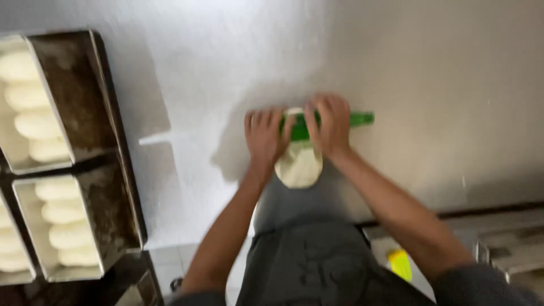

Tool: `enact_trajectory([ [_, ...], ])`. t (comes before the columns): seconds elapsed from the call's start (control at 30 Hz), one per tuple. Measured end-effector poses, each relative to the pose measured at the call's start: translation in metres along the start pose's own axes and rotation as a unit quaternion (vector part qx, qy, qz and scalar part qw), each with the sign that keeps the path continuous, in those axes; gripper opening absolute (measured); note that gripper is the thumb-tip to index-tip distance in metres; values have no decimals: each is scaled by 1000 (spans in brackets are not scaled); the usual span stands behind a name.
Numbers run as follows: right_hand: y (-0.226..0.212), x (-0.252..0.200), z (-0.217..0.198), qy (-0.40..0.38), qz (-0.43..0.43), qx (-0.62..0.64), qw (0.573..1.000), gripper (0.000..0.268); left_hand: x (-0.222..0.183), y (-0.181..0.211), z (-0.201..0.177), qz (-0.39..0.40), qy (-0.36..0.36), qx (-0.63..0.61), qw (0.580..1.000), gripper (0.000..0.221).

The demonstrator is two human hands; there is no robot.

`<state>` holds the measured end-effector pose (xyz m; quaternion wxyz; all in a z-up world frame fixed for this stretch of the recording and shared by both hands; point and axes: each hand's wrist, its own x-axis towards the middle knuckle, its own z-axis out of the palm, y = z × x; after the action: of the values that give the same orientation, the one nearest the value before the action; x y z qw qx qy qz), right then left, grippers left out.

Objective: Rolling out bread dough balls using a glass bottle as a rolling pin and placing them into metal baking tins.

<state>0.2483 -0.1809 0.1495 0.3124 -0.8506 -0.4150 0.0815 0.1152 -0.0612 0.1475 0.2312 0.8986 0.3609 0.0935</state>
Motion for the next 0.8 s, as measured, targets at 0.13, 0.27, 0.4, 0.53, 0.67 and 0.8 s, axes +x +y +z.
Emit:
enact_trajectory([
  [0.13, 2, -35, 0, 39, -160, -82, 983, 31, -38, 2, -4, 122, 114, 32, 985, 49],
  [0.27, 13, 11, 27, 71, -159, -91, 980, 31, 13, -16, 15, 144, 126, -10, 981, 45],
  [0.4, 6, 38, 13, 52, -100, -73, 991, 26, 43, -6, 15, 83, 102, -22, 991, 35],
  [0.53, 11, 42, 9, -10, -70, -49, 996, 28, 52, -5, 10, 65, 107, -28, 992, 26],
  [0.67, 27, 47, 10, 15, -170, -12, 985, 42, 65, -3, 9, 39, 84, -19, 996, 24],
  [0.8, 23, 65, 11, 21, -192, -48, 980, 33, 82, -8, 9, 25, 76, -25, 996, 24],
])
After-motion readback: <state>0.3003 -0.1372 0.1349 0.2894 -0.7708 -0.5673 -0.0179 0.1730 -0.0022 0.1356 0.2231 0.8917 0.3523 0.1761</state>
